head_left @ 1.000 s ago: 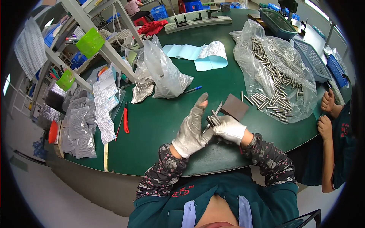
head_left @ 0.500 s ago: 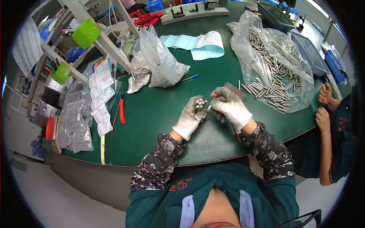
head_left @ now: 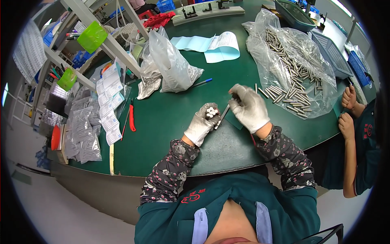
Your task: Picking small metal rods from a pile and inspecting or organizing them using a gauge tool at a workbench.
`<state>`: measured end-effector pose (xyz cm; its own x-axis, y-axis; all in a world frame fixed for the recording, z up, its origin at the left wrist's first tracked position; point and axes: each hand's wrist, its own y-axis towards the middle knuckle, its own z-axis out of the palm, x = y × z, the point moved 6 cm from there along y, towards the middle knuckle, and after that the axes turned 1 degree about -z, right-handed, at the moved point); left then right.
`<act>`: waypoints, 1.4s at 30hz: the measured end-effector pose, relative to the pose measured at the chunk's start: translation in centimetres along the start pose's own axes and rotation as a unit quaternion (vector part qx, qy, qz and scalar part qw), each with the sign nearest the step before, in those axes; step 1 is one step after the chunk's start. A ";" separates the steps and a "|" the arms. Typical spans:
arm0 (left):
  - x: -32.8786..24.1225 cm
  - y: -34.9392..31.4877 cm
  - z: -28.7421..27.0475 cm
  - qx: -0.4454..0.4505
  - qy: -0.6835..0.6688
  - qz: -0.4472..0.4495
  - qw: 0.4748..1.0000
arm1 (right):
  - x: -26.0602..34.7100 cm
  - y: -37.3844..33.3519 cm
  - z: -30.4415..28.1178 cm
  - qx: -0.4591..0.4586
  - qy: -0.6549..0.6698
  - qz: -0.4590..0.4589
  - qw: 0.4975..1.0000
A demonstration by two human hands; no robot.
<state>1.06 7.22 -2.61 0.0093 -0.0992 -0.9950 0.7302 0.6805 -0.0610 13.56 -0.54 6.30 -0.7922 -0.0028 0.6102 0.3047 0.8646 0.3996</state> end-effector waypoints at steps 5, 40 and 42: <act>-0.4 -0.1 0.0 -0.023 0.010 -0.025 0.999 | -2.0 0.0 0.1 -0.027 -0.275 -0.022 0.961; -19.3 9.3 -12.9 -0.028 0.775 -0.012 0.632 | -2.7 0.1 -3.2 -0.165 -0.116 -0.134 0.970; -18.8 9.2 -11.2 0.024 0.826 -0.108 0.553 | -3.2 0.0 -3.7 -0.182 -0.107 -0.133 0.968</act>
<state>-0.04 23.49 14.63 -0.6900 0.6507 0.3170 0.6098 0.7585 -0.2297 18.00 -2.41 6.87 -0.9478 -0.0644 0.3124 0.2094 0.6132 0.7617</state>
